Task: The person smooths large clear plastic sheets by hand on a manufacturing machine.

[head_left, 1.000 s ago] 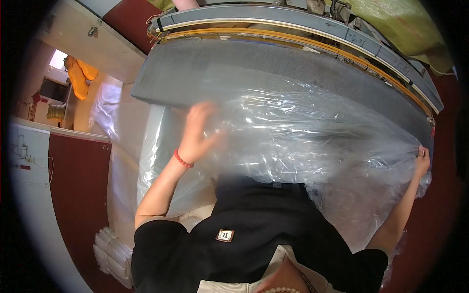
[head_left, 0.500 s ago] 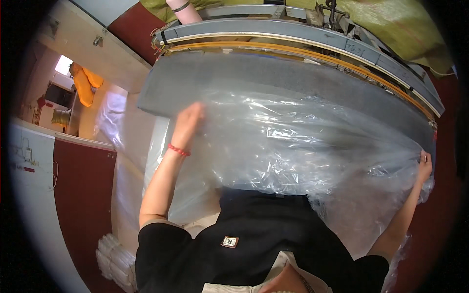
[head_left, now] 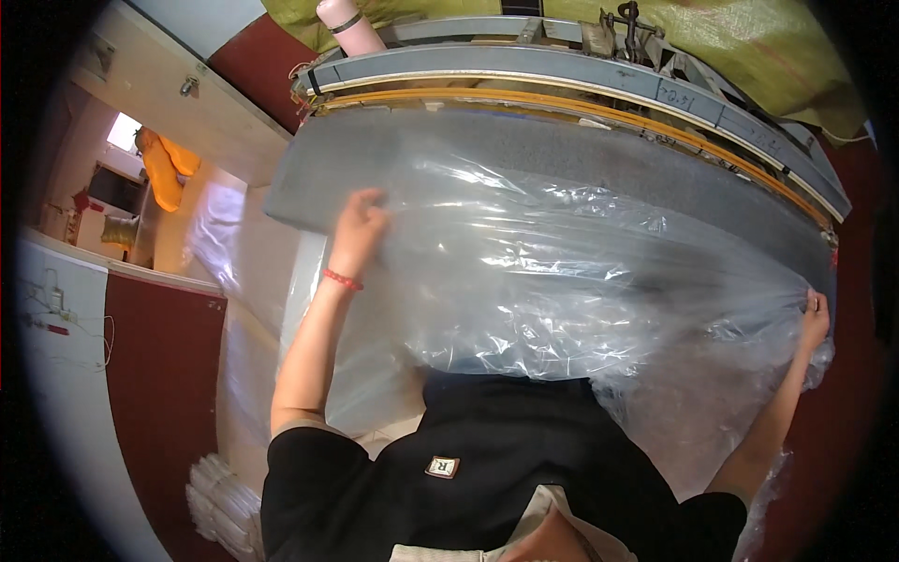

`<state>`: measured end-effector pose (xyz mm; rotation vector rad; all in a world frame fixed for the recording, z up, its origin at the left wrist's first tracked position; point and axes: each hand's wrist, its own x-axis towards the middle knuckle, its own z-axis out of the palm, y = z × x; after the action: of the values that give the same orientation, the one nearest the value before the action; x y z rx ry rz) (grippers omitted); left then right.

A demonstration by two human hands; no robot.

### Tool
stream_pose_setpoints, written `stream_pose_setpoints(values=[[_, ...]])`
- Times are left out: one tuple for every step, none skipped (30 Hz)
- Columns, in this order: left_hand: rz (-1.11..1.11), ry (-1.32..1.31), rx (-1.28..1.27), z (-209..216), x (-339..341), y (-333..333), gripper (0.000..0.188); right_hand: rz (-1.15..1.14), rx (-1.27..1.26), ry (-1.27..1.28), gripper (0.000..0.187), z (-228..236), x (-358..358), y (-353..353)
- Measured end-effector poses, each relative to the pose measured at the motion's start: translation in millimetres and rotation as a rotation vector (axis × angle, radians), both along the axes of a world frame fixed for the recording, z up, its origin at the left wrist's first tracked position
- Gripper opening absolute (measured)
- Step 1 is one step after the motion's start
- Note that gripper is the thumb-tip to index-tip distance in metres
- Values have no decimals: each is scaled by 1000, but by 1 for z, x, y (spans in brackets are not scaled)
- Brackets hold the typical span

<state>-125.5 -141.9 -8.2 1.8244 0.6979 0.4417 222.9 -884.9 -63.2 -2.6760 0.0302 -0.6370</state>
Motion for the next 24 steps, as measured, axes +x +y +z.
stream_pose_setpoints(values=[[3, 3, 0, -7, -3, 3, 34, 13, 0, -13, 26, 4, -2, 8], [17, 14, 61, -12, -5, 5, 33, 27, 0, -27, 26, 8, -4, 15], [31, 23, 124, -15, -9, 7, 33, 30, 3, -26, 26, 10, -5, 21], [22, 132, 203, -11, -8, 5, 33, 7, -16, -20, 26, 12, -7, 24], [20, 132, 201, -7, -6, 1, 33, -16, -33, -15, 27, 13, -8, 26], [29, 143, 381, -2, -4, -6, 35, -18, -35, -16, 27, 14, -9, 27], [36, 152, 561, 5, 0, -14, 37, -22, -28, -18, 28, 15, -11, 26], [37, 154, 561, 16, 4, -19, 37, -22, -19, -18, 28, 15, -12, 27], [-66, 40, 905, 27, 12, -21, 37, -22, -19, -18, 28, 14, -11, 25], [-169, -79, 1247, 34, 16, -21, 38, -15, -10, -11, 29, 13, -10, 23], [-166, -78, 1248, 32, 18, -19, 38, -9, -1, -4, 30, 13, -9, 21], [-324, -31, 1142, 25, 19, -15, 35, -7, 0, -5, 30, 11, -9, 21], [-479, 14, 1030, 19, 21, -13, 33, -11, 3, -17, 30, 11, -10, 21], [-448, 92, 954, 14, 22, -12, 30, -15, 6, -29, 30, 11, -10, 22], [-449, 89, 954, 11, 23, -9, 30, -17, 6, -31, 30, 12, -9, 20], [-406, 116, 927, 13, 26, -8, 29, -16, 7, -5, 30, 11, -8, 17], [-363, 142, 899, 15, 30, -6, 28, -14, 7, 22, 31, 11, -7, 15], [-167, 35, 799, 6, 42, -4, 26, -15, 7, 21, 31, 10, -6, 13], [-167, 35, 798, 0, 52, 1, 26, -10, 43, -9, 31, 7, -5, 10], [-89, 13, 798, -3, 60, 5, 25, -4, 79, -40, 32, 6, -3, 9], [-11, -8, 796, -4, 66, 9, 24, -1, 79, -42, 32, 6, -2, 9], [-9, 34, 817, -2, 73, 10, 25, -6, 111, -54, 32, 5, -2, 7], [-10, 32, 815, 0, 76, 10, 25, -11, 144, -67, 33, 5, -1, 6], [-1, 124, 874, 2, 78, 10, 23, -12, 142, -68, 33, 5, 0, 5]])
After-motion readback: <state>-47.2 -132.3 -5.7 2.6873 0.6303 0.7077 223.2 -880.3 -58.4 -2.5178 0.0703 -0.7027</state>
